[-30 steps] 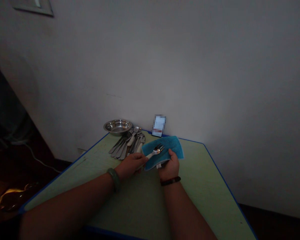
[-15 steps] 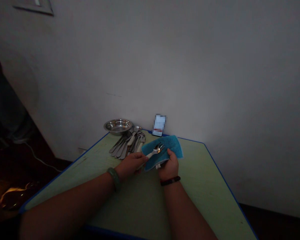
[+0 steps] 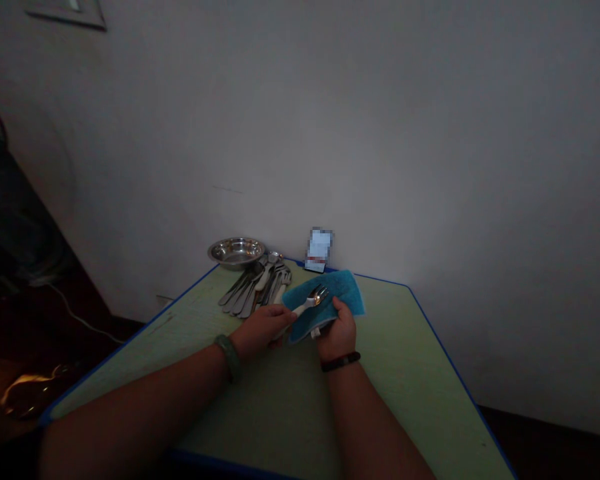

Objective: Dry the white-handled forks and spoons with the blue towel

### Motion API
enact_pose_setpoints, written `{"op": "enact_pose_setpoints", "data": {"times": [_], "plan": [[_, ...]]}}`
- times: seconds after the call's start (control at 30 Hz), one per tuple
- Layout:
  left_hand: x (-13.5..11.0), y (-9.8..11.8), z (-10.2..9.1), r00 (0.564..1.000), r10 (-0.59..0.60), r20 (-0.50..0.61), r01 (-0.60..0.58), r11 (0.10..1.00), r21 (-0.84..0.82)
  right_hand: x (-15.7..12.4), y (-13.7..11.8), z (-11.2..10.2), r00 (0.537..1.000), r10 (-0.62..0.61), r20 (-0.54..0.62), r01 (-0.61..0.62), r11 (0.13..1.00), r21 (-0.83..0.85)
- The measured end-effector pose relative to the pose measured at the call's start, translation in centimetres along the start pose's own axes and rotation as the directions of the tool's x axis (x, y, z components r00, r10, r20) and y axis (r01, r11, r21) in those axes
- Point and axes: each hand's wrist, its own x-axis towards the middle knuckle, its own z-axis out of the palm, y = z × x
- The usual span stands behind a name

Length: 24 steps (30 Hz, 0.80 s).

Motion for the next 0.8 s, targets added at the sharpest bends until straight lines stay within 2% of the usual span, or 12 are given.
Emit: {"op": "enact_pose_setpoints", "data": {"times": [0.13, 0.33, 0.53, 0.8], "plan": [[-0.13, 0.23, -0.01, 1.000, -0.004, 0.005, 0.004, 1.000, -0.003, -0.09, -0.10, 0.00, 0.999, 0.043, 0.015, -0.043, 0.999, -0.010], [-0.35, 0.65, 0.05, 1.000, -0.029, 0.006, 0.029, 1.000, -0.004, -0.09, -0.16, 0.04, 0.998, 0.002, 0.067, -0.003, 1.000, 0.007], [-0.56, 0.86, -0.03, 0.999, -0.022, 0.024, 0.022, 1.000, 0.003, -0.21, -0.37, 0.33, 1.000, -0.018, -0.008, 0.019, 0.999, 0.049], [-0.42, 0.44, -0.07, 0.999, -0.012, 0.033, 0.011, 1.000, 0.022, -0.12, -0.51, 0.26, 1.000, -0.014, -0.018, 0.015, 0.998, 0.065]]}}
